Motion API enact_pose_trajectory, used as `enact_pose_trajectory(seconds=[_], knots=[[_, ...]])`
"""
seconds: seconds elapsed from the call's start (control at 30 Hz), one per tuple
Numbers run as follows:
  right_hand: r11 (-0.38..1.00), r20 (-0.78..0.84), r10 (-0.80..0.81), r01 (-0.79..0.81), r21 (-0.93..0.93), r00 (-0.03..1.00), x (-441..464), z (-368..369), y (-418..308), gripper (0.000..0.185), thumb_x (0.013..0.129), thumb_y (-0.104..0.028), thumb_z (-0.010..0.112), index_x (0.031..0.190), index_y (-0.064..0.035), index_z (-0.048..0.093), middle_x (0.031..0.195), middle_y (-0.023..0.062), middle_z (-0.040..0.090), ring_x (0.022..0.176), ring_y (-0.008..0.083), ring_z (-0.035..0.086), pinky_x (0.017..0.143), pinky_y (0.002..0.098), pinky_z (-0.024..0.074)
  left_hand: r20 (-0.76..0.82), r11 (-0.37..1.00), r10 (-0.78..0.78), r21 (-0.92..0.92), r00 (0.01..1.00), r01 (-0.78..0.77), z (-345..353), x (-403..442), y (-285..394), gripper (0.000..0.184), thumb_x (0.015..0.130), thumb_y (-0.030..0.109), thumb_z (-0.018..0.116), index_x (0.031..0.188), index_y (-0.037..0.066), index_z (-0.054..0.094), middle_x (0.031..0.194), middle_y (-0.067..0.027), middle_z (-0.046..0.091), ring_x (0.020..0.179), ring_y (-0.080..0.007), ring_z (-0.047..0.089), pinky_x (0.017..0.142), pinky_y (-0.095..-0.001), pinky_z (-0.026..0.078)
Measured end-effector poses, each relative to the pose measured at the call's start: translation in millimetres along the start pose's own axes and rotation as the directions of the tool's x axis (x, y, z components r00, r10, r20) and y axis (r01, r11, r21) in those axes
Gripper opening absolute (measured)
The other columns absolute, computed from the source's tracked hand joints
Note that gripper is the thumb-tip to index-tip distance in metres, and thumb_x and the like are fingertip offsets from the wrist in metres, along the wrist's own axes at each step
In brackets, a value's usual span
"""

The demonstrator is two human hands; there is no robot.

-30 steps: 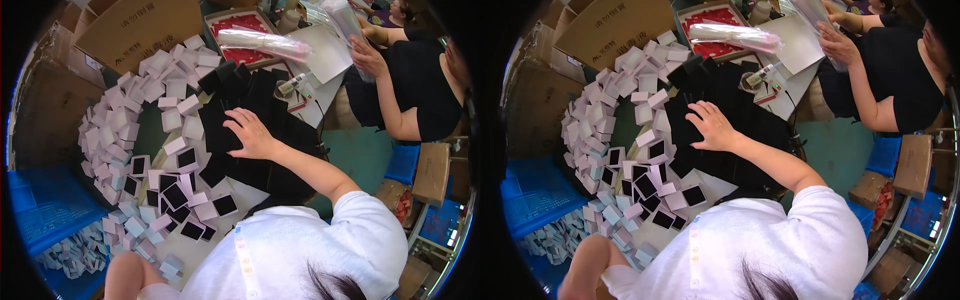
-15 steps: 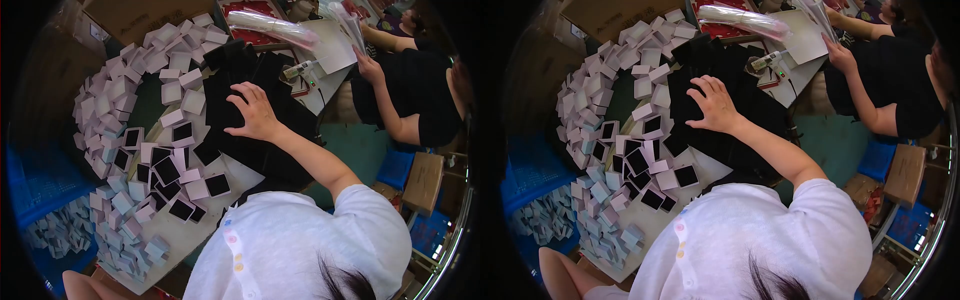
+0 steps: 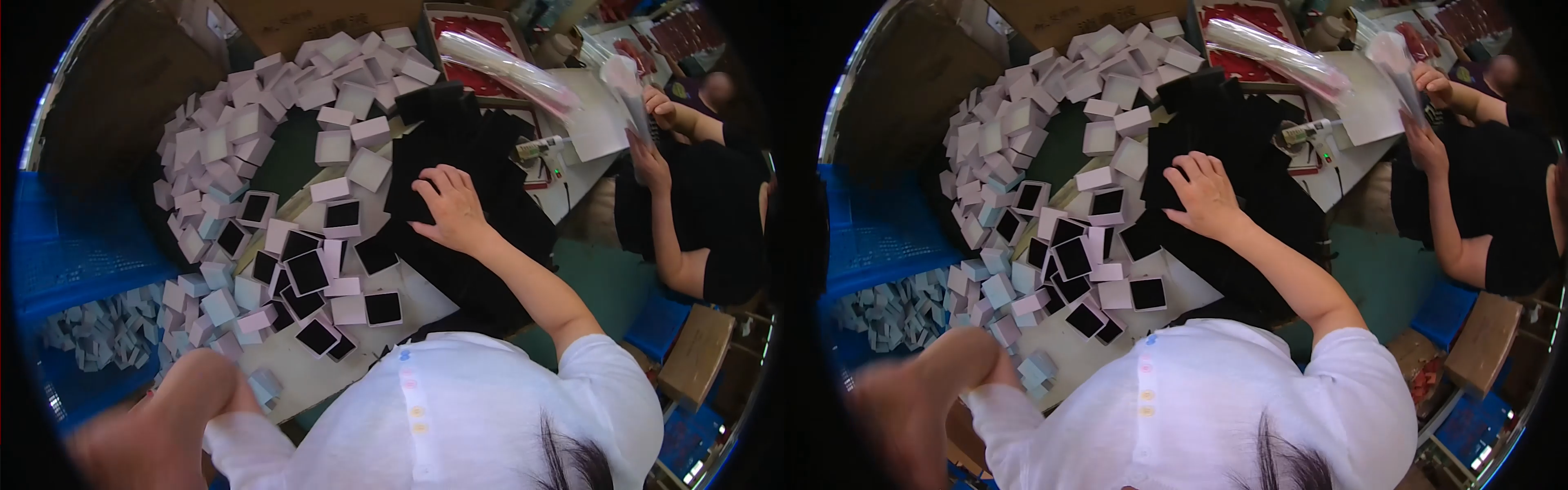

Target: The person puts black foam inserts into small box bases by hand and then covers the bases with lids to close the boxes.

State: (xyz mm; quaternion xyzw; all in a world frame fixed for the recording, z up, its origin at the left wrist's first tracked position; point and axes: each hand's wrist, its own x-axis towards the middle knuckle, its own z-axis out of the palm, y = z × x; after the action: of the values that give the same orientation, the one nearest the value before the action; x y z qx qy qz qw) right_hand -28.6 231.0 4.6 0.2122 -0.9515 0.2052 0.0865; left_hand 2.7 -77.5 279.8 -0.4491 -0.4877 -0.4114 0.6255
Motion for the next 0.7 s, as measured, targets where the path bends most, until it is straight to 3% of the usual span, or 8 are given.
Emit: enact_pose_trajectory(seconds=[0.03, 0.1, 0.2, 0.4, 0.47, 0.6, 0.67, 0.7], knots=[[0.999, -0.006, 0.013, -0.013, 0.029, 1.0, -0.8, 0.2, 0.2, 0.055, 0.064, -0.028, 0.082, 0.109, -0.0079, 0.057, 0.118, 0.0105, 0.052, 0.116, 0.0306, 0.047, 0.098, 0.0427, 0.0365, 0.105, 0.942, -0.319, 0.143, 0.942, 0.303, 5.2, -71.8, -26.2, 0.04, 0.089, 0.026, 0.067, 0.12, 0.004, 0.054, 0.12, -0.01, 0.056, 0.117, -0.0257, 0.051, 0.103, -0.0408, 0.041], [0.999, -0.02, 0.015, -0.014, 0.047, 1.0, 3.1, 0.2, 0.7, 0.054, 0.064, -0.027, 0.082, 0.108, -0.008, 0.058, 0.117, 0.0102, 0.052, 0.116, 0.0308, 0.046, 0.098, 0.0431, 0.0362, 0.392, 0.529, -0.839, 0.426, 0.378, 0.734, 25.8, -219.7, -68.9, 0.054, 0.085, 0.024, 0.07, 0.131, 0.005, 0.049, 0.127, -0.0139, 0.054, 0.124, -0.0298, 0.048, 0.106, -0.0444, 0.036], [0.995, -0.071, 0.064, -0.058, 0.085, 0.995, 1.8, -4.1, -3.2, 0.05, 0.062, -0.024, 0.082, 0.103, -0.0079, 0.058, 0.117, 0.009, 0.053, 0.117, 0.0305, 0.047, 0.098, 0.0422, 0.0357, 0.583, 0.474, -0.754, 0.802, -0.302, 0.365, 8.7, -367.5, -49.7, 0.065, 0.075, 0.027, 0.078, 0.132, 0.012, 0.051, 0.132, -0.0097, 0.054, 0.127, -0.032, 0.047, 0.11, -0.0579, 0.027], [0.99, -0.164, 0.003, 0.02, 0.137, 0.986, -7.6, 0.8, 10.1, 0.034, 0.061, -0.008, 0.073, 0.091, -0.0061, 0.059, 0.113, 0.0083, 0.06, 0.113, 0.0307, 0.052, 0.091, 0.0412, 0.0404, 0.715, 0.657, -0.509, 0.682, -0.479, 0.321, -10.2, -323.0, -61.5, 0.042, 0.074, 0.02, 0.075, 0.113, 0.009, 0.065, 0.112, -0.0072, 0.065, 0.112, -0.0268, 0.06, 0.108, -0.0535, 0.033], [0.986, -0.135, -0.037, 0.059, 0.158, 0.99, -3.5, 4.4, 14.9, 0.033, 0.061, -0.007, 0.073, 0.091, -0.0054, 0.058, 0.114, 0.0088, 0.06, 0.114, 0.0314, 0.053, 0.092, 0.0414, 0.0411, 0.598, 0.094, -0.69, 0.634, -0.408, 0.768, -3.7, -322.9, -99.0, 0.032, 0.077, 0.023, 0.072, 0.104, 0.006, 0.068, 0.107, -0.0117, 0.067, 0.1, -0.0307, 0.064, 0.098, -0.0459, 0.045], [0.972, -0.091, -0.004, 0.025, 0.234, 0.996, 4.8, 13.9, 8.9, 0.036, 0.062, -0.006, 0.071, 0.096, -0.0016, 0.059, 0.117, 0.0113, 0.06, 0.115, 0.0331, 0.052, 0.093, 0.0414, 0.0424, 0.027, -0.09, -0.903, 0.964, -0.429, 0.252, 47.5, -377.7, -144.5, 0.038, 0.081, 0.035, 0.068, 0.098, 0.001, 0.066, 0.111, -0.0205, 0.066, 0.1, -0.0353, 0.065, 0.085, -0.044, 0.052], [0.977, -0.069, 0.049, -0.033, 0.21, 0.996, 12.9, 9.4, 6.1, 0.042, 0.065, -0.004, 0.07, 0.106, -0.0003, 0.061, 0.117, 0.0123, 0.061, 0.115, 0.0326, 0.053, 0.093, 0.0411, 0.043, 0.043, -0.046, -0.861, 0.986, -0.507, 0.162, 51.7, -424.0, -138.4, 0.034, 0.081, 0.032, 0.067, 0.094, 0.001, 0.066, 0.106, -0.0217, 0.066, 0.101, -0.038, 0.064, 0.084, -0.0457, 0.052], [0.964, -0.036, 0.092, -0.08, 0.253, 0.995, 13.2, 10.6, 10.5, 0.042, 0.068, -0.004, 0.069, 0.11, -0.0007, 0.061, 0.116, 0.0125, 0.061, 0.115, 0.0325, 0.052, 0.093, 0.0411, 0.0429, 0.166, 0.075, -0.923, 0.962, -0.347, 0.261, 37.7, -467.2, -137.1, 0.027, 0.078, 0.024, 0.065, 0.092, 0.001, 0.063, 0.097, -0.0214, 0.066, 0.094, -0.0399, 0.064, 0.079, -0.0474, 0.052]])
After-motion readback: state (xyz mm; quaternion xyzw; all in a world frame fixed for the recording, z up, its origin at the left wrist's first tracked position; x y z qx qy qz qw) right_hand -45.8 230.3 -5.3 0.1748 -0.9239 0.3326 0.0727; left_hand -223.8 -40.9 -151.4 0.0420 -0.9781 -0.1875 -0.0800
